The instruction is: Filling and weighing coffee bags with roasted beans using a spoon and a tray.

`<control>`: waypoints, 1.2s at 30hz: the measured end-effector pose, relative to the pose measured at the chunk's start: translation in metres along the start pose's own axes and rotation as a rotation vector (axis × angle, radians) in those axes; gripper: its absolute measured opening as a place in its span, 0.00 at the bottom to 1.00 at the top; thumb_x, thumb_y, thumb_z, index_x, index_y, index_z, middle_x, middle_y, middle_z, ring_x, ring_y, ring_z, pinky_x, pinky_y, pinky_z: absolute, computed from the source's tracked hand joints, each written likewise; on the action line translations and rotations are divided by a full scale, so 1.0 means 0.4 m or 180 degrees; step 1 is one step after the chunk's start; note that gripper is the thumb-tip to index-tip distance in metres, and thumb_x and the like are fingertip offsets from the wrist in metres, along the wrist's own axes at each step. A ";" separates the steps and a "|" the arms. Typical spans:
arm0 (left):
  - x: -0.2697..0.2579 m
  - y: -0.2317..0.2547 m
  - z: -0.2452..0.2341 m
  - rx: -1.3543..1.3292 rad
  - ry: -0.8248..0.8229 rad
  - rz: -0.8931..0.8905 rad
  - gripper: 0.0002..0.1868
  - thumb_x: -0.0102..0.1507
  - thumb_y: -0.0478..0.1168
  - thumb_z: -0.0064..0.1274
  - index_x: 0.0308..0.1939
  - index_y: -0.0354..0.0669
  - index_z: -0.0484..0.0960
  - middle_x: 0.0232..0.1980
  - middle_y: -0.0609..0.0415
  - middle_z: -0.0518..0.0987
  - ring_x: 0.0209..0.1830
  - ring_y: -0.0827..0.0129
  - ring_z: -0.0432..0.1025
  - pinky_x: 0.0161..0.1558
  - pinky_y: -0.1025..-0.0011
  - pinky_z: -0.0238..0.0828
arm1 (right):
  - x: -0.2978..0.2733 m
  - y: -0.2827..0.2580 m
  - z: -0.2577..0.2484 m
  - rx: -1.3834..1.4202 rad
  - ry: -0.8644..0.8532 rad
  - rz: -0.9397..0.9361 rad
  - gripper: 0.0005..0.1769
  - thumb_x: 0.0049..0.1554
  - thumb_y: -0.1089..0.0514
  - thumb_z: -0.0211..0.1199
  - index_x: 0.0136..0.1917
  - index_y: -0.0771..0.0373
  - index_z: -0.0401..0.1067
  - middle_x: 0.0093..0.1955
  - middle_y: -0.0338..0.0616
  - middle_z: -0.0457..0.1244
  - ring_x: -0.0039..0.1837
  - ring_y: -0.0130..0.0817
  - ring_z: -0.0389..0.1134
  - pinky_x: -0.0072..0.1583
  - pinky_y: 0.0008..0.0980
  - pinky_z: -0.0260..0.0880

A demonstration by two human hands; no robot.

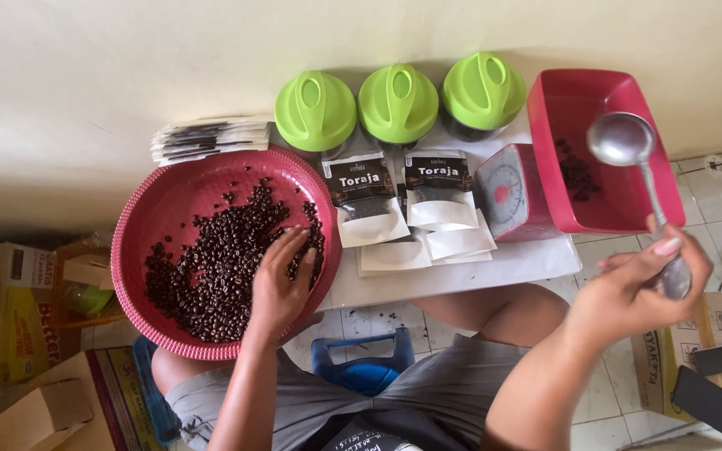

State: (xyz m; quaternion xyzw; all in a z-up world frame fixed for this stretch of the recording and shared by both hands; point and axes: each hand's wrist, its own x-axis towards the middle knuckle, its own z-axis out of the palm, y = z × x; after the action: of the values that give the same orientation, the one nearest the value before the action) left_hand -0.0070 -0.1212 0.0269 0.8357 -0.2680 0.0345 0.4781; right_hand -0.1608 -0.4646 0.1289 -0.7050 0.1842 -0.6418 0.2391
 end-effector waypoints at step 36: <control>-0.176 -0.168 -0.206 0.1588 0.0328 -0.0859 0.26 0.65 0.53 0.57 0.63 0.47 0.81 0.66 0.46 0.78 0.69 0.52 0.70 0.66 0.52 0.67 | -0.561 -0.309 0.435 0.0901 -0.3759 0.1630 0.11 0.63 0.56 0.54 0.42 0.56 0.76 0.24 0.40 0.65 0.30 0.34 0.72 0.40 0.31 0.73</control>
State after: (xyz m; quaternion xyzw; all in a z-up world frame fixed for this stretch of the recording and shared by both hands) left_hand -0.0183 0.0023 -0.0029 0.9528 -0.1130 0.0779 0.2709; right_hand -0.0181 -0.2187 0.0057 -0.8342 0.0978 -0.0880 0.5355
